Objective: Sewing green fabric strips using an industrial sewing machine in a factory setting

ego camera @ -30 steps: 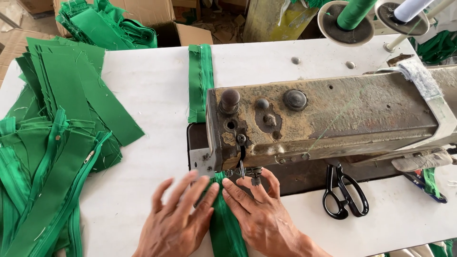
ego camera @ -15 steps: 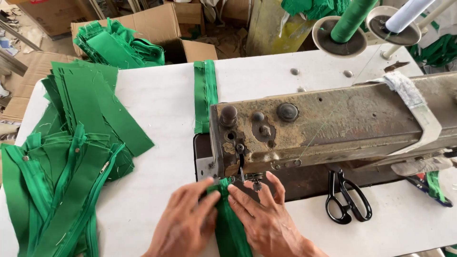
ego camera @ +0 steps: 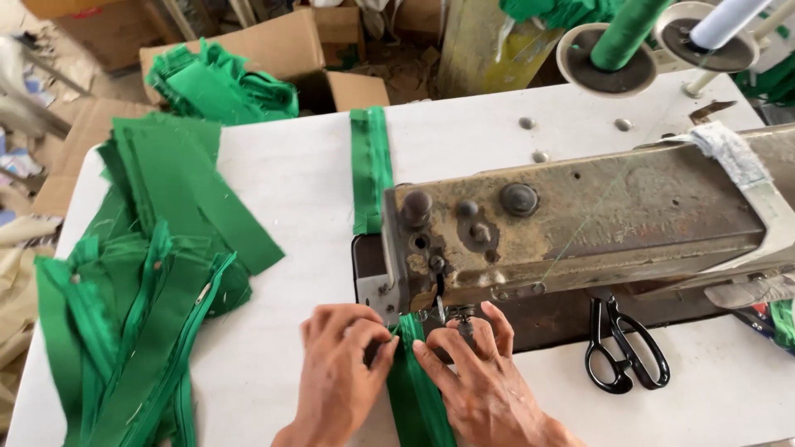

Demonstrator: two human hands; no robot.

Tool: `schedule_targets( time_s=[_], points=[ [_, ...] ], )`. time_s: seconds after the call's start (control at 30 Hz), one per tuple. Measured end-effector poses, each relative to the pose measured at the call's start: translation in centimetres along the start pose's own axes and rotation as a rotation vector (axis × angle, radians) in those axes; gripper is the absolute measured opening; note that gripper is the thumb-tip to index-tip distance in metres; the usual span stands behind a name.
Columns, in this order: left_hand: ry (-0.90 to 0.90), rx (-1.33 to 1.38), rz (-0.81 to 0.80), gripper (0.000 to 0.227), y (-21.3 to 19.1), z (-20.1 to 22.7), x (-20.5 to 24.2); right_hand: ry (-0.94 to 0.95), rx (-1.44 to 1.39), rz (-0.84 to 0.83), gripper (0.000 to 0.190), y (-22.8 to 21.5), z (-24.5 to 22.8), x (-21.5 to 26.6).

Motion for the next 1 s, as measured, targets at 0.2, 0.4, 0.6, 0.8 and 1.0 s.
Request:
schedule_targets(
  time_s=[0.2,0.4,0.6,0.8,1.0],
  points=[
    [0.315,-0.252,0.03,0.01,-0.9,3.7,1.6,0.01,-0.027,0.036,0.022,-0.5,-0.3,0.0],
    [0.325,-0.181,-0.021,0.008,-0.3,3.1,1.6,0.015,-0.019,0.044,0.022,-0.7,-0.5,0.1],
    [0.164,-0.189,0.023,0.014,-0.9,3.0,1.7,-0.019,0.056,0.031,0.031,-0.7,-0.7,0.3],
    [0.086,-0.25,0.066,0.014,-0.9,3.3,2.6,-0.018,0.066,0.036,0.029,-1.5,-1.1,0.1],
    [0.006,-0.347,0.06,0.029,-0.3,3.1,3.1,-0.014,0.065,0.053,0.026,-2.2,-1.4,-0.1]
  ],
)
Point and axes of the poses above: each hand's wrist, its own x-axis away from the middle knuckle, its own y-axis out of the palm, z = x × y, the point moved 9 cm from there along -x, towards the middle knuckle, and after that the axes turned 13 degrees about -z, right-handed, at the moved point
